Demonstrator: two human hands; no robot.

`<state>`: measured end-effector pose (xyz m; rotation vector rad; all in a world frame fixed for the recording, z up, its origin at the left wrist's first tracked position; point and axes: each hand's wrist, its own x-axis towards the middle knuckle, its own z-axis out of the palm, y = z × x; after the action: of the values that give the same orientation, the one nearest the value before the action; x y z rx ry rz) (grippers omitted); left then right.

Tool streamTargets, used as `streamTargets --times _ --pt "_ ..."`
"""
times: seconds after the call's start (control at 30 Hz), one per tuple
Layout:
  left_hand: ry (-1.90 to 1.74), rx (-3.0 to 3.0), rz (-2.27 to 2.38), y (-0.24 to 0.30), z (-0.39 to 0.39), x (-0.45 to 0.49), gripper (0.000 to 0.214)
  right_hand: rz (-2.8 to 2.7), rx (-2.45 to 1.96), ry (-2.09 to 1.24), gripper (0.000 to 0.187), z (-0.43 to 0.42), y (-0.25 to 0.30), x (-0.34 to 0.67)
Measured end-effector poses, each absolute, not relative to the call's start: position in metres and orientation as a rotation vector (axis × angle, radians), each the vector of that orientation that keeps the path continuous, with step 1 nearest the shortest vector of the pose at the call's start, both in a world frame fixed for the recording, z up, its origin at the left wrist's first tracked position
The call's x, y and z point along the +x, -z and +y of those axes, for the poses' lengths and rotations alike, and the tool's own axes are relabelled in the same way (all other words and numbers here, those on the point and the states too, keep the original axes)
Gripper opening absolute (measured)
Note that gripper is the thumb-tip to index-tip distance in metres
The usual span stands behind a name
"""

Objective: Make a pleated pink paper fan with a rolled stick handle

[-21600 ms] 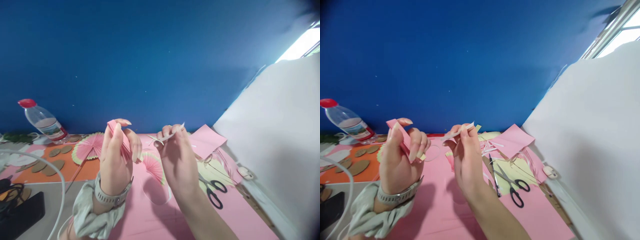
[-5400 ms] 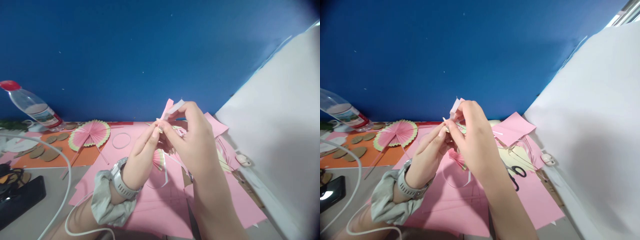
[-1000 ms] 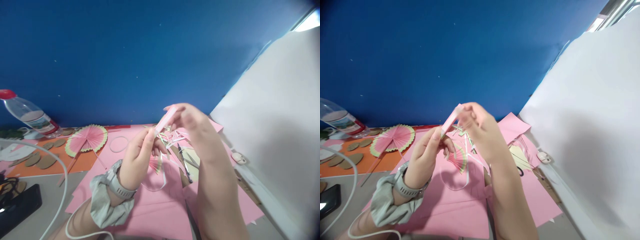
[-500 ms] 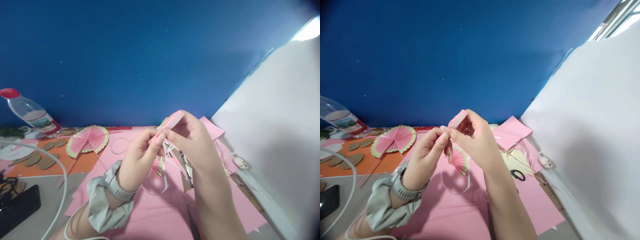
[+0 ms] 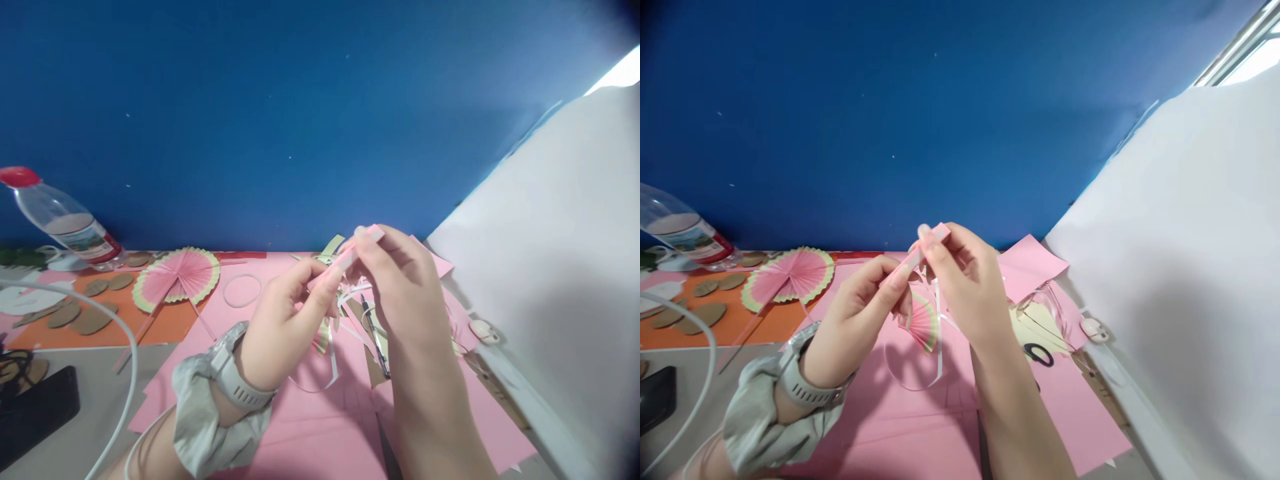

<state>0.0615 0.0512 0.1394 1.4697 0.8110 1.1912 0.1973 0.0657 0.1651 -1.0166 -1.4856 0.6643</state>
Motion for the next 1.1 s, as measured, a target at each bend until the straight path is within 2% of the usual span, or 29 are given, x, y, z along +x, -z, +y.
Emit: streamTargets --times 0.27,0.47,0.6,0.9,1.1 --pt "-1.134 1.492 0.798 -0.137 0.058 0.060 0.024 -1.570 -1.197 -0.614 0.034 0.062 -0.166 0.196" --pt "-1.221 1.530 0.801 -0.137 0.062 0.059 0.027 -1.624 -1.197 -0.658 0.019 0.062 -0.163 0.193" --pt "-1.242 1.591 0.853 -0.135 0.063 0.058 0.024 -1.624 -1.219 -0.649 0.018 0.061 -0.163 0.194" --pt "-1.216 1.601 0.833 -0.145 0.053 0.055 0.023 -1.624 -1.200 -0.368 0.017 0.053 -0.164 0.184" --pt "-1.196 1.636 0.794 -0.151 0.047 0.052 0.021 -1.599 -1.107 -0.465 0.014 0.047 -0.172 0.186"
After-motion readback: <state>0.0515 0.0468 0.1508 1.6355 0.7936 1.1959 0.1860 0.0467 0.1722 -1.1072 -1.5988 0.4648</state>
